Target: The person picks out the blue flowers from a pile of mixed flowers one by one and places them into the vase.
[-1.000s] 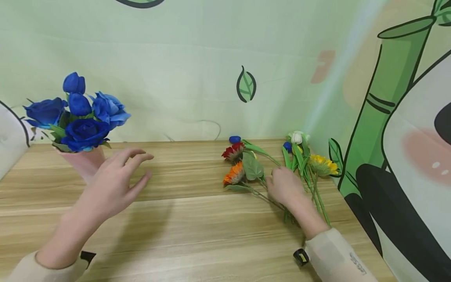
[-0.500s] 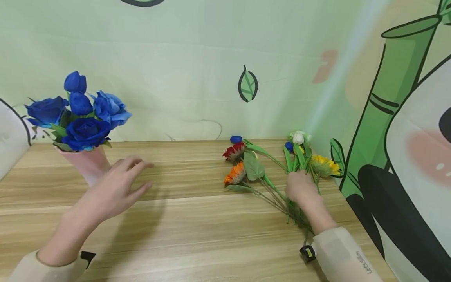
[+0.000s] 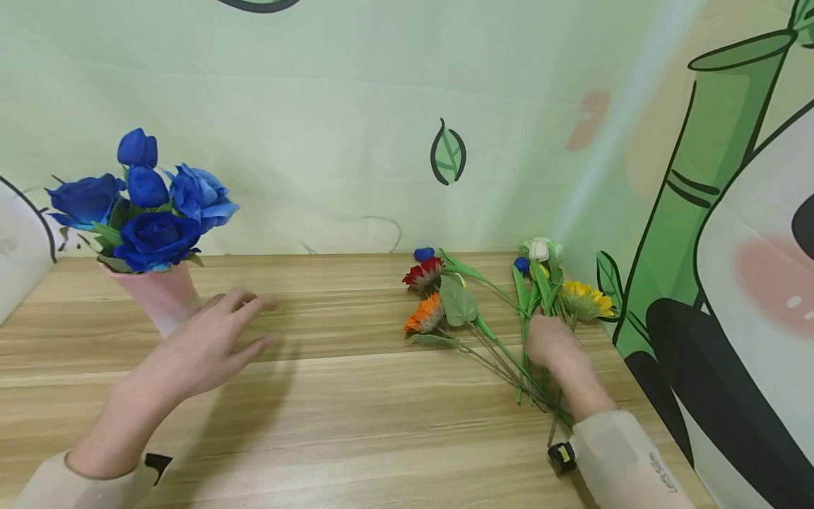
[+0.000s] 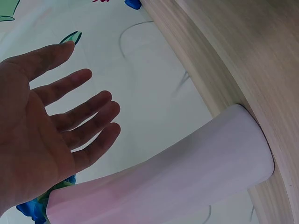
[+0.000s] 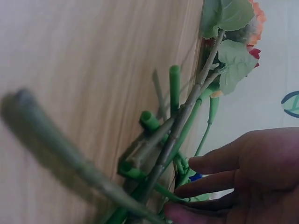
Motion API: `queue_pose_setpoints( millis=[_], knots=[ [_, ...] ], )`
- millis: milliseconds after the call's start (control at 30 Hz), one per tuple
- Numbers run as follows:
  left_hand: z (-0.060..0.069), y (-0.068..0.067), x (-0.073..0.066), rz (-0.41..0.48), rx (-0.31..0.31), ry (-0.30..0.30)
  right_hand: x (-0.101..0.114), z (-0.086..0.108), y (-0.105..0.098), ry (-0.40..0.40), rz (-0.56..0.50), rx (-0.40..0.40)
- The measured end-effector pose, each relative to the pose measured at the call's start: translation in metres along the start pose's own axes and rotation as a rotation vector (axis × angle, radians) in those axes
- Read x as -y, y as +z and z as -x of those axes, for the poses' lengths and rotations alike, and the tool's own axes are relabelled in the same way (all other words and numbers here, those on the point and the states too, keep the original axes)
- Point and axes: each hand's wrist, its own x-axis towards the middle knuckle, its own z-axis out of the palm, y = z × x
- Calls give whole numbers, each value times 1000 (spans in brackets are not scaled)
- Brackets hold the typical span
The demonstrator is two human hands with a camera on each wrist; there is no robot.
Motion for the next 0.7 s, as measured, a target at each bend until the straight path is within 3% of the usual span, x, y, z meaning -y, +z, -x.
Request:
queue_pose_setpoints(
  millis=[333, 700],
  knots=[
    [0, 1, 1, 0, -2, 1, -7, 1, -4, 40, -6, -135],
    [0, 0, 0, 5, -4, 3, -17, 4, -17, 76, 48, -157]
  ],
)
